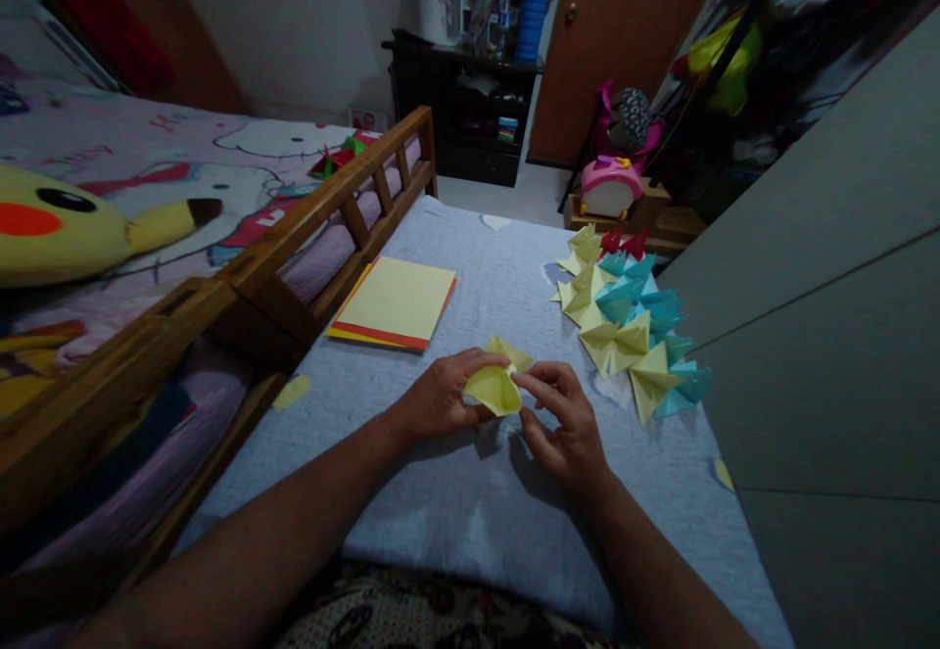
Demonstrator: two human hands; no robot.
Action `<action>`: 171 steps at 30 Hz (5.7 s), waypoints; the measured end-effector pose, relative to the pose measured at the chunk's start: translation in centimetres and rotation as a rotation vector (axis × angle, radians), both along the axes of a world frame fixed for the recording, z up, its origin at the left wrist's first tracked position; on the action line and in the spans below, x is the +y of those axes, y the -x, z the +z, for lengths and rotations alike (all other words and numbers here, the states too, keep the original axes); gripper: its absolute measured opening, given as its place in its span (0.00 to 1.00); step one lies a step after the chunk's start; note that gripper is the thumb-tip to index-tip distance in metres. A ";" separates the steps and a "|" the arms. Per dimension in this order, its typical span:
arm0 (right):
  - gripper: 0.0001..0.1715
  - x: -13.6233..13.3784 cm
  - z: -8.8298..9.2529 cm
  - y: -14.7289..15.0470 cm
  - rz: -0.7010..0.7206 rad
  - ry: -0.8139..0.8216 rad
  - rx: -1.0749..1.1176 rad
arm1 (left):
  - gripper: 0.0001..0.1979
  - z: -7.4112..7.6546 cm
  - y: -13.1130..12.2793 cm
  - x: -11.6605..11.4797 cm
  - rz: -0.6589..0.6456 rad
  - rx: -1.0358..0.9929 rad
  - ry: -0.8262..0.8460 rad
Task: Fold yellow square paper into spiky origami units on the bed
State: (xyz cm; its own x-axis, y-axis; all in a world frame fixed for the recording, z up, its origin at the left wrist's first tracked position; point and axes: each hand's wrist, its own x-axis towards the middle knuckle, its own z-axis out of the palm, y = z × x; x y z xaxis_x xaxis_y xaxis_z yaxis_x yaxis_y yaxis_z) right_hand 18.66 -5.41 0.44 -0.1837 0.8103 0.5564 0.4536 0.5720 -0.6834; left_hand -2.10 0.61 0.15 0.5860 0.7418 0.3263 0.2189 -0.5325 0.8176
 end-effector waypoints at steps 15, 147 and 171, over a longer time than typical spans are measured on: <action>0.24 0.0 -0.2 0.2 -0.064 0.024 0.083 | 0.29 -0.7 -0.4 0.1 -0.043 -0.228 0.628; 0.18 -0.3 1.1 0.0 -0.058 -0.060 -0.063 | 0.20 0.5 -0.5 -0.4 -0.020 -0.135 0.264; 0.14 -0.3 1.0 -0.2 -0.064 -0.039 -0.078 | 0.24 -0.4 -0.4 -0.3 -0.136 -0.383 0.800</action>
State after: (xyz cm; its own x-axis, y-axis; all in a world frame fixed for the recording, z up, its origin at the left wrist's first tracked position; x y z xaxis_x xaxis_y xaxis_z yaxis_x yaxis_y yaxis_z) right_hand 18.91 -5.72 1.44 -0.1763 0.7998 0.5737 0.5410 0.5657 -0.6224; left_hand -1.68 0.28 -0.26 0.6427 0.7632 -0.0670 -0.1690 0.2265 0.9592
